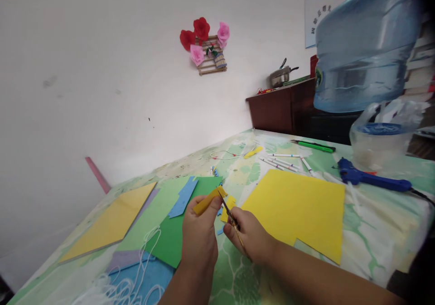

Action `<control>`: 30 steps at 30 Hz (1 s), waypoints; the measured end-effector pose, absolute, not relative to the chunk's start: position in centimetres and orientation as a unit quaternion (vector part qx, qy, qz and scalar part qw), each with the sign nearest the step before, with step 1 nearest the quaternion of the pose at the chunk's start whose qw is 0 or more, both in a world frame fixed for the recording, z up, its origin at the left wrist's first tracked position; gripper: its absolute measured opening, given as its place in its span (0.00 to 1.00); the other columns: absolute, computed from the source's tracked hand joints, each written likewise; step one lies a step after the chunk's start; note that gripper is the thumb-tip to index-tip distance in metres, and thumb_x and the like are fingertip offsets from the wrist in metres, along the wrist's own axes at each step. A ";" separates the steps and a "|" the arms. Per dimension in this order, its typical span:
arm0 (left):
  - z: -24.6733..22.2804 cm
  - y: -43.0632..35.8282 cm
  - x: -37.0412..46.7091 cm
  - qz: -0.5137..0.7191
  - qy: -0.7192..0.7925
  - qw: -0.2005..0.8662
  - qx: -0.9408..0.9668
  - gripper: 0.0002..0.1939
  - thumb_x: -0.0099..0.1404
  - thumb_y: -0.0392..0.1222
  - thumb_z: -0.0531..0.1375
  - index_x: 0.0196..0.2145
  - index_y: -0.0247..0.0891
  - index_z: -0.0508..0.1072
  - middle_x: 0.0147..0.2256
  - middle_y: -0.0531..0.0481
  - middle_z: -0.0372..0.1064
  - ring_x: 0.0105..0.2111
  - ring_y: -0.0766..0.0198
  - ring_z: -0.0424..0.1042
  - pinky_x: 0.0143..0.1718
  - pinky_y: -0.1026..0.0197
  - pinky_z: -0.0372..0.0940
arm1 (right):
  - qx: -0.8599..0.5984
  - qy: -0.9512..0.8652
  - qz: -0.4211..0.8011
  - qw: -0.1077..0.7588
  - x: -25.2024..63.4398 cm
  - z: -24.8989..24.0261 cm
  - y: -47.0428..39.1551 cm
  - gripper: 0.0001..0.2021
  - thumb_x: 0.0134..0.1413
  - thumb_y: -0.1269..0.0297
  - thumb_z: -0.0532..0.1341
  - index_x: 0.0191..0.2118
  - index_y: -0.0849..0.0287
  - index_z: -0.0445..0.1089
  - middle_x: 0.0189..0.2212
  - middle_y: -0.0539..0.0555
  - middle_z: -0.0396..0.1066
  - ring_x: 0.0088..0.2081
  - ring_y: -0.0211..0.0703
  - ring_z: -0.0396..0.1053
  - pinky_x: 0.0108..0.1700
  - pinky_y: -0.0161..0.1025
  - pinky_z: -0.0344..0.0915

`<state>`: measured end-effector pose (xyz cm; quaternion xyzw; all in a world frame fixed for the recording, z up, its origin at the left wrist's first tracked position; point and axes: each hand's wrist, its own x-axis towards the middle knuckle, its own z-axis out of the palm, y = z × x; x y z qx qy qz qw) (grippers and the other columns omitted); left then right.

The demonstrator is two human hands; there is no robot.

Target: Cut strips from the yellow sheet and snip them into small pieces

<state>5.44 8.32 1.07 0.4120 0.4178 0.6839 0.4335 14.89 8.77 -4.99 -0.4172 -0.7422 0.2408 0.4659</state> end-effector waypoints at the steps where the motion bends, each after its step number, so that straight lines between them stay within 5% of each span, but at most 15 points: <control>1: 1.0 8.4 5.4 0.684 0.417 0.435 0.411 0.10 0.42 0.38 0.64 0.22 0.35 0.65 0.19 0.57 0.63 0.24 0.69 0.64 0.27 0.65 0.57 | -0.418 -0.743 0.240 0.464 14.9 -4.9 8.7 0.18 0.49 0.48 0.47 0.23 0.59 0.52 0.18 0.45 0.51 0.20 0.32 0.49 0.21 0.30 0.47; 30: 0.2 8.3 6.1 0.713 0.380 0.473 0.353 0.09 0.42 0.37 0.64 0.24 0.37 0.68 0.21 0.57 0.65 0.27 0.68 0.66 0.31 0.64 0.58 | -0.475 -0.754 0.212 0.401 15.0 -5.5 9.1 0.17 0.48 0.48 0.49 0.24 0.59 0.54 0.19 0.47 0.57 0.20 0.34 0.52 0.21 0.31 0.46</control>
